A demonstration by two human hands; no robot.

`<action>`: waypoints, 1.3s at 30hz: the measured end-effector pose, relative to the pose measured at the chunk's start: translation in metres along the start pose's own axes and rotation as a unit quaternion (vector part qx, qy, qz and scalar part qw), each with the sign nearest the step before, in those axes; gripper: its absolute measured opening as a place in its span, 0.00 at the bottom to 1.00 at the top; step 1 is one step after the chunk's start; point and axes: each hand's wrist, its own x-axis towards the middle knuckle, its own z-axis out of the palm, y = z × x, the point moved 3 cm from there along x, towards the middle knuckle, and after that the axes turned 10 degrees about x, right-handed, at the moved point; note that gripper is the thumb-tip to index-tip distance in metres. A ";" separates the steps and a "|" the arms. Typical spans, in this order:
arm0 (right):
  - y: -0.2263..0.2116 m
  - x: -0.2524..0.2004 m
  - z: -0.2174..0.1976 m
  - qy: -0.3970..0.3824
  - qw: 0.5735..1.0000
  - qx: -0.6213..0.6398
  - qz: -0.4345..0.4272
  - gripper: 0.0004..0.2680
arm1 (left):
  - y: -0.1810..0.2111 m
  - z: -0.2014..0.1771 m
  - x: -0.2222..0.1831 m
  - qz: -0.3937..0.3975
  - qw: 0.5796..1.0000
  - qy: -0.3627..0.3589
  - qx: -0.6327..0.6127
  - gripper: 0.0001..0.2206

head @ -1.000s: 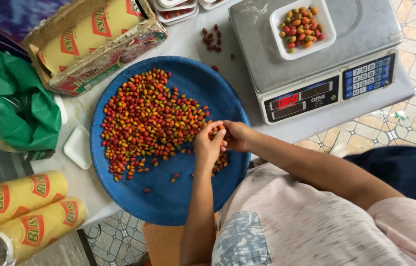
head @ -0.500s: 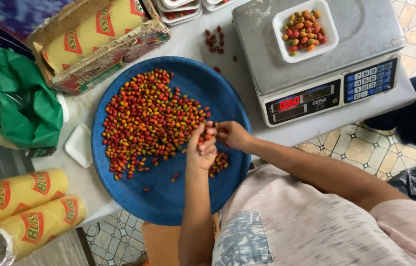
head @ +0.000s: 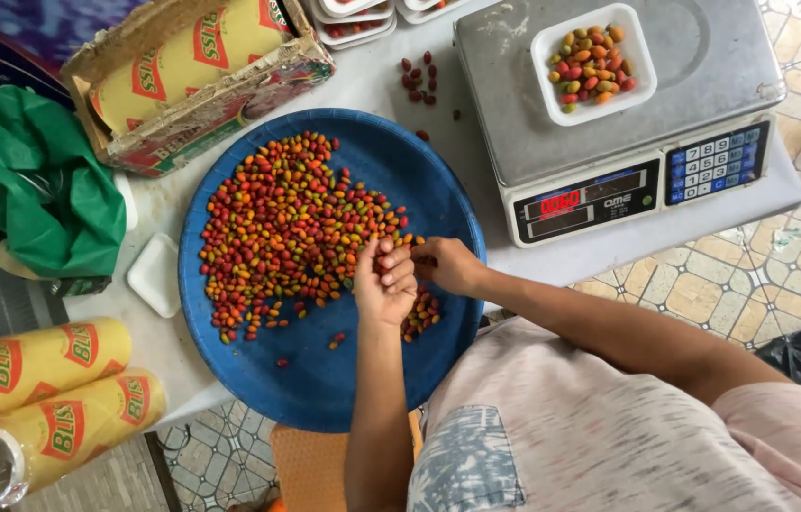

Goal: The person transfers small, colorful coffee cherries from a blue tray into white plastic containers placed on a digital scale. They add or remove individual cherries to reach a target weight, then move the filled container aside and repeat the process with a new container.

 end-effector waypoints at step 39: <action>-0.070 -0.037 -0.163 0.001 0.810 0.574 0.120 0.11 | -0.033 0.013 0.069 0.019 0.999 0.051 -0.003 0.13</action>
